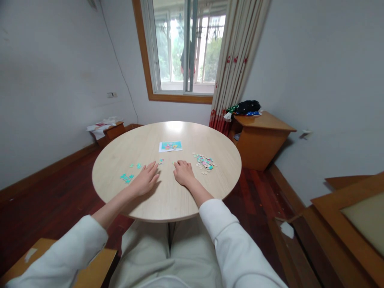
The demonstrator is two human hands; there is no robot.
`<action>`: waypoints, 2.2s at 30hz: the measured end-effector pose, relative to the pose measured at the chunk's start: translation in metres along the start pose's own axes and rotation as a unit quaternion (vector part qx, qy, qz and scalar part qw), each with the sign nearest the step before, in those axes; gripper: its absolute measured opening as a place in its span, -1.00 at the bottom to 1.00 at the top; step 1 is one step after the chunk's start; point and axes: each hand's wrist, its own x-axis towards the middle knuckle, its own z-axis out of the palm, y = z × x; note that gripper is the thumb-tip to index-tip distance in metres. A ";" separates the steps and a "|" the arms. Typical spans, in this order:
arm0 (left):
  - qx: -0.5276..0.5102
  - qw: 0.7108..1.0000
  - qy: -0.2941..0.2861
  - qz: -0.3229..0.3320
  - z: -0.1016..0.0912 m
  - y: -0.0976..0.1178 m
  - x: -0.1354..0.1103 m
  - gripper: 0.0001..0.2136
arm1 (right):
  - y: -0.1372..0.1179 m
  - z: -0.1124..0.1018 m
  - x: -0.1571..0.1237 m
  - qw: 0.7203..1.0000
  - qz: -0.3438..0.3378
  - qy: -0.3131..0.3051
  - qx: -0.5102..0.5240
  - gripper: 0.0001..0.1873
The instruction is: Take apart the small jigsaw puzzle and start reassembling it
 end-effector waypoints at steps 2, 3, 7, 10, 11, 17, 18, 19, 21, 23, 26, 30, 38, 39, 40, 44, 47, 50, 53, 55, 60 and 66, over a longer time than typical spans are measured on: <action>-0.004 0.999 -0.032 -0.015 0.002 0.008 0.028 -0.49 | 0.000 0.000 0.000 1.000 0.001 0.001 -0.004 -0.58; -0.004 0.999 -0.045 -0.028 0.004 0.010 0.040 -0.49 | 0.000 -0.001 0.000 1.000 0.001 0.000 -0.005 -0.58; 0.013 0.993 -0.093 -0.069 0.014 0.012 0.067 -0.52 | 0.000 -0.001 -0.001 1.000 0.003 -0.002 -0.005 -0.57; 0.029 0.994 -0.085 -0.064 0.020 0.010 0.061 -0.54 | 0.000 -0.001 -0.001 1.000 0.006 -0.001 -0.003 -0.55; 0.031 0.994 -0.081 -0.063 0.020 0.010 0.057 -0.54 | 0.000 -0.001 -0.001 1.000 0.006 -0.002 -0.003 -0.55; 0.024 0.997 -0.040 -0.069 0.018 0.007 0.034 -0.54 | -0.004 -0.004 -0.002 1.000 -0.017 0.000 -0.004 -0.52; 0.021 0.997 -0.031 -0.070 0.018 0.006 0.032 -0.54 | -0.004 -0.005 -0.003 1.000 -0.014 0.008 -0.006 -0.51; 0.017 0.997 -0.021 -0.070 0.019 0.006 0.031 -0.54 | -0.004 -0.006 -0.005 1.000 -0.003 0.019 -0.012 -0.50; 0.008 0.998 0.005 -0.069 0.021 0.004 0.029 -0.54 | -0.001 -0.007 -0.010 0.998 0.040 0.046 -0.035 -0.50; 0.000 0.998 0.034 -0.061 0.024 0.002 0.027 -0.54 | 0.006 -0.008 -0.018 0.991 0.096 0.071 -0.064 -0.51; -0.007 0.996 0.074 -0.044 0.029 0.000 0.025 -0.56 | 0.019 -0.009 -0.030 0.979 0.156 0.087 -0.094 -0.55; -0.021 0.994 0.101 -0.035 0.031 -0.001 0.025 -0.58 | 0.028 -0.010 -0.037 0.984 0.124 0.088 -0.096 -0.69; -0.095 0.977 0.185 0.034 0.020 0.007 0.021 -0.75 | 0.039 -0.002 -0.023 0.997 0.045 0.067 0.015 -0.78; -0.103 0.977 0.186 0.035 0.018 0.008 0.020 -0.77 | 0.042 -0.001 -0.021 0.997 0.042 0.067 0.021 -0.77; -0.108 0.977 0.183 0.033 0.017 0.010 0.020 -0.79 | 0.044 0.000 -0.019 0.997 0.038 0.068 0.025 -0.76; -0.125 0.977 0.170 0.026 0.018 0.017 0.020 -0.84 | 0.052 0.004 -0.011 0.994 0.020 0.087 0.059 -0.72; -0.136 0.977 0.165 0.025 0.019 0.023 0.021 -0.85 | 0.056 0.005 -0.006 0.985 0.033 0.126 0.113 -0.70; -0.142 0.979 0.145 0.026 0.016 0.031 0.021 -0.83 | 0.058 0.004 -0.002 0.969 0.080 0.152 0.179 -0.70; -0.145 0.981 0.122 0.023 0.013 0.038 0.019 -0.83 | 0.056 0.001 -0.002 0.956 0.117 0.148 0.224 -0.69; -0.151 0.982 0.109 0.022 0.011 0.042 0.018 -0.83 | 0.056 -0.002 -0.007 0.953 0.125 0.148 0.233 -0.68; -0.183 0.979 0.080 0.032 0.007 0.058 0.015 -0.82 | 0.058 -0.021 -0.039 0.949 0.096 0.146 0.263 -0.74; -0.214 0.975 0.049 0.039 0.005 0.084 0.014 -0.82 | 0.055 -0.043 -0.084 0.961 -0.005 -0.012 0.276 -0.76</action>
